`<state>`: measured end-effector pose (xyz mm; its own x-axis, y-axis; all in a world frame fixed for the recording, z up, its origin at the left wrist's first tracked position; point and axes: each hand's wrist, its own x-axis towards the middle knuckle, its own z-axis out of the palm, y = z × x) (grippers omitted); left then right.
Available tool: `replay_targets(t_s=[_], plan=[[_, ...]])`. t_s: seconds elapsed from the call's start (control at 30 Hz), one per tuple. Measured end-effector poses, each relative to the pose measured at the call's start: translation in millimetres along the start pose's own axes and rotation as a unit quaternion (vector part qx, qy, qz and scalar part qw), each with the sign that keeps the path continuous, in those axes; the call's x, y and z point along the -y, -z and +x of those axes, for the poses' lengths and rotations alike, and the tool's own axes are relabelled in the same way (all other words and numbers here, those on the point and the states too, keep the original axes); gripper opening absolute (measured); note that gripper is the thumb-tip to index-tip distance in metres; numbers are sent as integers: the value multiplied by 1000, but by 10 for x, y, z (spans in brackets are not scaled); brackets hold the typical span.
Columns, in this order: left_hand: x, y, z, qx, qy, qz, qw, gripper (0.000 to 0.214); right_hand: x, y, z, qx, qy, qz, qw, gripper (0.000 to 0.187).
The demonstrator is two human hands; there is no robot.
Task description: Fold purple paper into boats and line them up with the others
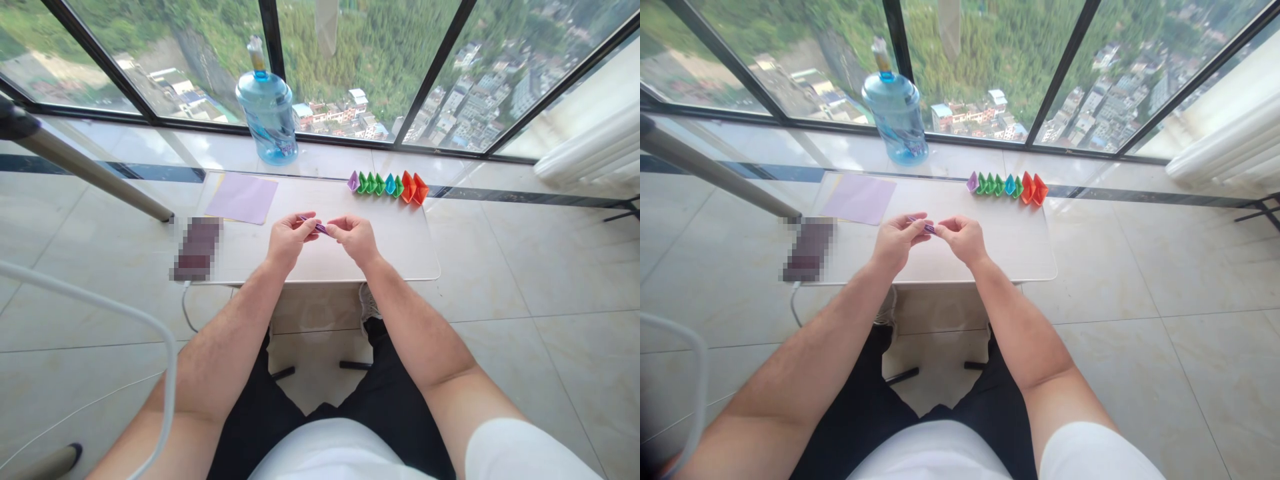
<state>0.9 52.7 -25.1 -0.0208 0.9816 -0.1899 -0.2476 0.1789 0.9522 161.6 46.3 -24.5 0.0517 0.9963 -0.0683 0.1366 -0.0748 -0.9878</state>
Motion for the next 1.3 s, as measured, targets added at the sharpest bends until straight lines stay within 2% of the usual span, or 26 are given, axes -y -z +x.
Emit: replay_targets(t_s=[0.2, 0.4, 0.6, 0.77, 0.93, 1.07, 1.2, 1.3], plan=[[8, -34, -9, -6, -8, 19, 1000, 43, -30, -8, -25, 1, 95, -78, 992, 9], [35, -46, -9, 0, -21, 29, 999, 43, -48, -7, -35, 1, 172, -166, 971, 19], [30, -69, -44, 2, -41, 61, 997, 45, -19, -17, -59, 37, 223, -216, 950, 7], [48, -62, -38, 13, -67, 99, 993, 38, 13, -11, -59, -3, 211, -286, 935, 15], [72, -47, -38, 23, -99, 137, 985, 42, 49, 7, -58, -1, 172, -336, 926, 17], [69, -61, -72, 26, -125, 179, 976, 47, 89, -11, -91, -16, 166, -405, 899, 20], [103, -82, -91, 32, -114, 145, 982, 51, 127, -23, -120, -14, 155, -461, 874, 26], [156, -95, -90, 52, -74, 63, 994, 56, 137, -22, -139, -11, 153, -480, 864, 29]])
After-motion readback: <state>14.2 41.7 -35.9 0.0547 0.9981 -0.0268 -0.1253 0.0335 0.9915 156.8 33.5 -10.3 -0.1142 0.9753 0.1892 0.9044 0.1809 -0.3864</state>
